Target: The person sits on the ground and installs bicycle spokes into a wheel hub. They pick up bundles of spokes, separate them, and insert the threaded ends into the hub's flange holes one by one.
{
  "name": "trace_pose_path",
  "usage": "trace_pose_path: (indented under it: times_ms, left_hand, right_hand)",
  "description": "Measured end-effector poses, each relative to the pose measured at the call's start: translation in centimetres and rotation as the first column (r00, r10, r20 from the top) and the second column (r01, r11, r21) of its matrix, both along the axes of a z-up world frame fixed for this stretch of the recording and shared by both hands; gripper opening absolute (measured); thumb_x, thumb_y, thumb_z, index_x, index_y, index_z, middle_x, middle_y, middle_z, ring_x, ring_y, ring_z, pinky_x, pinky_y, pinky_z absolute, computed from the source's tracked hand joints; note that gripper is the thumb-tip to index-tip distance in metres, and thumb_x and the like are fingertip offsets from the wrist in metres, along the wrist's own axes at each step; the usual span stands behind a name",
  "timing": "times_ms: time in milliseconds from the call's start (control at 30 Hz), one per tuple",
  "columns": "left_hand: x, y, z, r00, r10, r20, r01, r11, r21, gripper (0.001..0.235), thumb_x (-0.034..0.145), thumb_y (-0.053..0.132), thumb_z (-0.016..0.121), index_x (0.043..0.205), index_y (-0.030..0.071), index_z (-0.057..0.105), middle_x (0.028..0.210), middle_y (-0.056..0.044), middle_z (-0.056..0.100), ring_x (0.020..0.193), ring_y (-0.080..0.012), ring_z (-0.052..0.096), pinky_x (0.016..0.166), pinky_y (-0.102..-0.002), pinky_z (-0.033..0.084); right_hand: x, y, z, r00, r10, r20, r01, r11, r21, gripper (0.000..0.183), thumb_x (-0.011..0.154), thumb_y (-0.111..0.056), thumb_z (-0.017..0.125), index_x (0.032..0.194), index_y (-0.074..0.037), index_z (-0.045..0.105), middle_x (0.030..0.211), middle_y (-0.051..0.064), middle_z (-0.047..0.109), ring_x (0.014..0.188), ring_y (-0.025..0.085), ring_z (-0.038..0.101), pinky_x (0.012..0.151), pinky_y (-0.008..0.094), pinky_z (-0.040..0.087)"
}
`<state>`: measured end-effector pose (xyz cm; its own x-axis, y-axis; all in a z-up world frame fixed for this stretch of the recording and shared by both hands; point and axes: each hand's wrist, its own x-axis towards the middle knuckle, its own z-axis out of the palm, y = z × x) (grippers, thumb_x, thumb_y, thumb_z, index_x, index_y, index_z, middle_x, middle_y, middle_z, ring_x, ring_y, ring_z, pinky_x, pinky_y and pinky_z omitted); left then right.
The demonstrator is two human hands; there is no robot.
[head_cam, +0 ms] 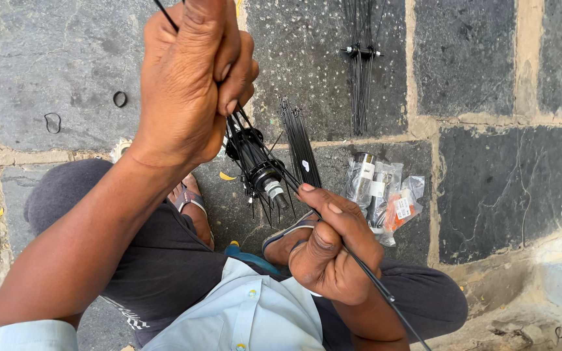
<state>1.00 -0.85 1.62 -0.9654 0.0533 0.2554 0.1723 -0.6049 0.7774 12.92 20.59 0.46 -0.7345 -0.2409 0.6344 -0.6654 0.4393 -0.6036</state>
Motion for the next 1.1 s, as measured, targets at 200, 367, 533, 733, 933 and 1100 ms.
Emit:
trace_pose_path:
  times_ms: [200, 367, 533, 733, 933, 1100]
  left_hand:
    - [-0.1, 0.1, 0.2, 0.998, -0.025, 0.053, 0.023, 0.999, 0.032, 0.058, 0.110, 0.050, 0.056, 0.073, 0.008, 0.040, 0.055, -0.003, 0.037, 0.044, -0.0091, 0.032, 0.044, -0.024, 0.025]
    - [-0.4, 0.2, 0.0, 0.989, -0.040, 0.139, 0.027, 0.995, 0.094, 0.053, 0.109, 0.048, 0.055, 0.074, 0.010, 0.040, 0.056, -0.002, 0.038, 0.046, -0.0099, 0.034, 0.046, -0.025, 0.027]
    - [-0.7, 0.1, 0.1, 0.993, -0.087, 0.077, 0.081, 0.994, 0.079, 0.055, 0.111, 0.048, 0.055, 0.075, 0.009, 0.040, 0.057, -0.002, 0.037, 0.047, -0.0101, 0.034, 0.047, -0.026, 0.028]
    - [0.9, 1.8, 2.2, 0.938, -0.309, -0.159, 0.314, 0.949, 0.006, 0.053, 0.113, 0.046, 0.057, 0.081, 0.008, 0.038, 0.063, -0.002, 0.033, 0.048, -0.0109, 0.036, 0.047, -0.026, 0.028]
    - [1.6, 1.2, 4.5, 0.892, -0.374, -0.252, 0.261, 0.884, -0.388, 0.061, 0.123, 0.044, 0.054, 0.078, 0.005, 0.042, 0.063, -0.004, 0.038, 0.056, -0.0123, 0.041, 0.054, -0.026, 0.032]
    - [1.1, 1.6, 6.7, 0.950, -0.254, -0.179, 0.066, 0.728, -0.682, 0.049, 0.113, 0.048, 0.049, 0.081, 0.011, 0.056, 0.067, -0.003, 0.061, 0.054, -0.0104, 0.049, 0.052, -0.025, 0.039]
  right_hand:
    - [-1.0, -1.9, 1.9, 0.989, -0.030, 0.148, 0.023, 0.999, 0.046, 0.027, 0.106, -0.003, 0.058, 0.129, 0.009, 0.054, 0.123, 0.029, 0.069, 0.118, 0.035, 0.072, 0.101, 0.041, 0.059]
    - [-0.9, -1.4, 5.4, 0.907, 0.053, 0.417, -0.005, 0.993, -0.114, 0.045, 0.088, -0.001, 0.066, 0.129, 0.013, 0.054, 0.129, 0.028, 0.064, 0.129, 0.036, 0.060, 0.118, 0.046, 0.043]
    - [-4.3, 0.8, 3.2, 0.927, -0.153, 0.342, 0.178, 0.983, -0.043, 0.027, 0.106, -0.005, 0.066, 0.131, 0.003, 0.064, 0.125, 0.017, 0.072, 0.120, 0.026, 0.069, 0.110, 0.037, 0.054]
    - [-13.7, -1.0, 2.5, 0.880, 0.470, -0.067, -0.428, 0.846, 0.317, 0.035, 0.079, 0.014, 0.062, 0.113, 0.006, 0.063, 0.112, 0.026, 0.066, 0.110, 0.044, 0.063, 0.100, 0.050, 0.049]
    - [-16.1, 0.2, 8.1, 0.913, 0.399, 0.089, -0.331, 0.594, 0.734, 0.008, 0.092, -0.005, 0.074, 0.100, -0.003, 0.071, 0.092, 0.018, 0.071, 0.086, 0.036, 0.069, 0.078, 0.045, 0.057]
    - [-13.0, 5.6, 15.6, 0.969, 0.237, -0.072, -0.053, 0.484, 0.874, 0.008, 0.104, -0.013, 0.071, 0.108, -0.006, 0.074, 0.082, 0.017, 0.068, 0.064, 0.034, 0.064, 0.060, 0.046, 0.052]
